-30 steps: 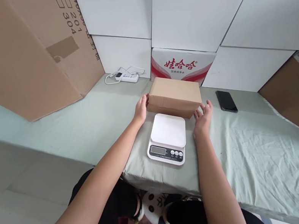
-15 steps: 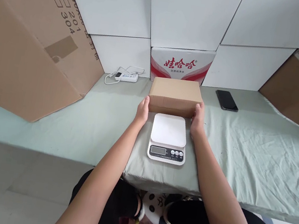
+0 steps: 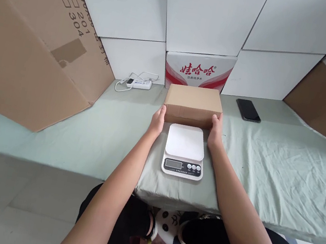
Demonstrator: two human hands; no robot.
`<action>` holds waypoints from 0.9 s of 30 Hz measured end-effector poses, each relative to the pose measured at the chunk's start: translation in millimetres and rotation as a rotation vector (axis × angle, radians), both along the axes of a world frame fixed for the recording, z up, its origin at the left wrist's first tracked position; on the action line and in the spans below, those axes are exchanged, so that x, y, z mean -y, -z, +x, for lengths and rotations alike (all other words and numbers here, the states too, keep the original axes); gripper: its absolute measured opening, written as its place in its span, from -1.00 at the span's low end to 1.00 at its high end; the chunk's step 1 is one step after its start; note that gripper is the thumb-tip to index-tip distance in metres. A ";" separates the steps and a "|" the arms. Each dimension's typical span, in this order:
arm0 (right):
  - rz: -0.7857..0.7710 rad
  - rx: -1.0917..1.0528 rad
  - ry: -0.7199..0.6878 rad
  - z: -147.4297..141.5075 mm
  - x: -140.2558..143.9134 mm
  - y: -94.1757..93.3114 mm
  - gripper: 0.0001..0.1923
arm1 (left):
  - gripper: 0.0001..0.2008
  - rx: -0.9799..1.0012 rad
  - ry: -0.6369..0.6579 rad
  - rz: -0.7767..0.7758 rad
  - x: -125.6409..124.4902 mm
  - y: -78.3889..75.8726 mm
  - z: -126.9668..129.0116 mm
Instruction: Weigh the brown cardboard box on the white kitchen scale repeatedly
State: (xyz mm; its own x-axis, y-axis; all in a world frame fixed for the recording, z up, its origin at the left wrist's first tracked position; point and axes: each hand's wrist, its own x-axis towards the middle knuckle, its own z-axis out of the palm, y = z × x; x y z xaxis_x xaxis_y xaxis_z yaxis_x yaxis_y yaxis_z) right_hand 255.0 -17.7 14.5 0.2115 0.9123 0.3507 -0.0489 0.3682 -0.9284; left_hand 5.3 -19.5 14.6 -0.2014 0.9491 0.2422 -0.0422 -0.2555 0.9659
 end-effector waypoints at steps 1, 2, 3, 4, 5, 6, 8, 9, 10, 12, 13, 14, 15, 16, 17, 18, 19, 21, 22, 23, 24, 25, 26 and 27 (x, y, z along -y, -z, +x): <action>0.000 -0.007 -0.002 0.1 1.0 -0.3 -0.26 | -0.15 0.000 0.013 -0.015 -0.3 0.4 -0.1; -0.002 -0.013 -0.005 0.4 2.1 -0.8 -0.26 | -0.15 -0.002 0.027 -0.032 -0.3 0.6 -0.1; -0.005 -0.018 -0.007 0.8 3.2 -1.3 -0.27 | -0.15 -0.008 0.040 -0.046 0.1 0.4 0.0; -0.009 -0.020 -0.007 1.1 4.3 -1.9 -0.27 | -0.15 -0.015 0.045 -0.049 0.9 -0.1 0.2; -0.013 -0.019 -0.006 1.1 5.4 -2.7 -0.27 | -0.15 -0.023 0.043 -0.047 2.0 -1.0 0.4; -0.012 -0.015 -0.005 0.9 6.4 -3.7 -0.26 | -0.15 -0.032 0.038 -0.041 3.4 -2.2 0.6; 0.009 -0.010 -0.005 -0.7 8.3 -6.5 -0.22 | -0.16 -0.048 0.023 -0.007 6.7 -5.7 0.4; 0.027 -0.009 -0.008 -2.0 9.5 -8.7 -0.19 | -0.16 -0.054 0.016 0.020 8.6 -8.4 0.2; 0.047 -0.008 -0.011 -3.5 10.9 -11.5 -0.16 | -0.16 -0.060 0.009 0.049 10.7 -11.7 -0.2; 0.081 0.003 -0.015 -6.5 15.5 -19.9 -0.12 | -0.16 -0.060 -0.006 0.095 16.3 -20.5 -1.2; 0.094 0.013 -0.016 -7.5 19.2 -25.5 -0.10 | -0.15 -0.053 -0.013 0.113 20.3 -25.8 -1.7; 0.106 0.026 -0.016 -8.0 24.1 -31.7 -0.09 | -0.15 -0.044 -0.016 0.130 25.4 -31.3 -2.3; 0.117 0.041 -0.015 -7.8 30.5 -38.4 -0.09 | -0.14 -0.034 -0.014 0.147 31.9 -36.8 -2.8; 0.127 0.056 -0.019 -7.0 38.4 -44.8 -0.10 | -0.14 -0.027 -0.006 0.167 40.0 -41.7 -3.3; 0.136 0.069 -0.027 -5.5 48.1 -50.5 -0.11 | -0.13 -0.028 0.007 0.185 49.7 -45.6 -3.8; 0.141 0.079 -0.034 -3.6 59.4 -54.8 -0.12 | -0.13 -0.036 0.020 0.200 61.0 -48.0 -4.2; 0.140 0.087 -0.044 -1.7 71.9 -57.2 -0.13 | -0.13 -0.047 0.032 0.209 73.6 -48.7 -4.5; 0.120 0.089 -0.045 1.0 98.7 -55.5 -0.13 | -0.14 -0.071 0.034 0.203 100.5 -45.0 -4.7; 0.104 0.088 -0.055 1.4 111.7 -51.7 -0.14 | -0.14 -0.078 0.036 0.187 113.7 -41.3 -4.5; 0.099 0.074 -0.050 1.0 123.5 -46.7 -0.16 | -0.14 -0.083 0.041 0.174 125.7 -36.9 -4.1; 0.092 0.062 -0.035 0.0 133.6 -41.2 -0.16 | -0.14 -0.085 0.036 0.164 136.1 -32.6 -3.5; 0.086 0.052 -0.014 -1.5 141.7 -35.9 -0.16 | -0.14 -0.092 0.032 0.157 144.6 -28.8 -2.8; 0.083 0.045 0.008 -3.1 147.7 -31.4 -0.17 | -0.13 -0.099 0.024 0.154 150.8 -25.8 -2.1; 0.082 0.043 0.025 -4.6 151.6 -28.1 -0.17 | -0.13 -0.105 0.017 0.154 155.0 -23.8 -1.3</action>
State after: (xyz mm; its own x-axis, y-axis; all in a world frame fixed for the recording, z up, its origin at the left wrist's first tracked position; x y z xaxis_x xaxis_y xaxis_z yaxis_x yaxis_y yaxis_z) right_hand 250.4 -169.4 42.7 0.2172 0.8749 0.4328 0.0003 0.4433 -0.8964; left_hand 4.1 -174.5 38.3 -0.1514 0.9023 0.4036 0.0514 -0.4005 0.9148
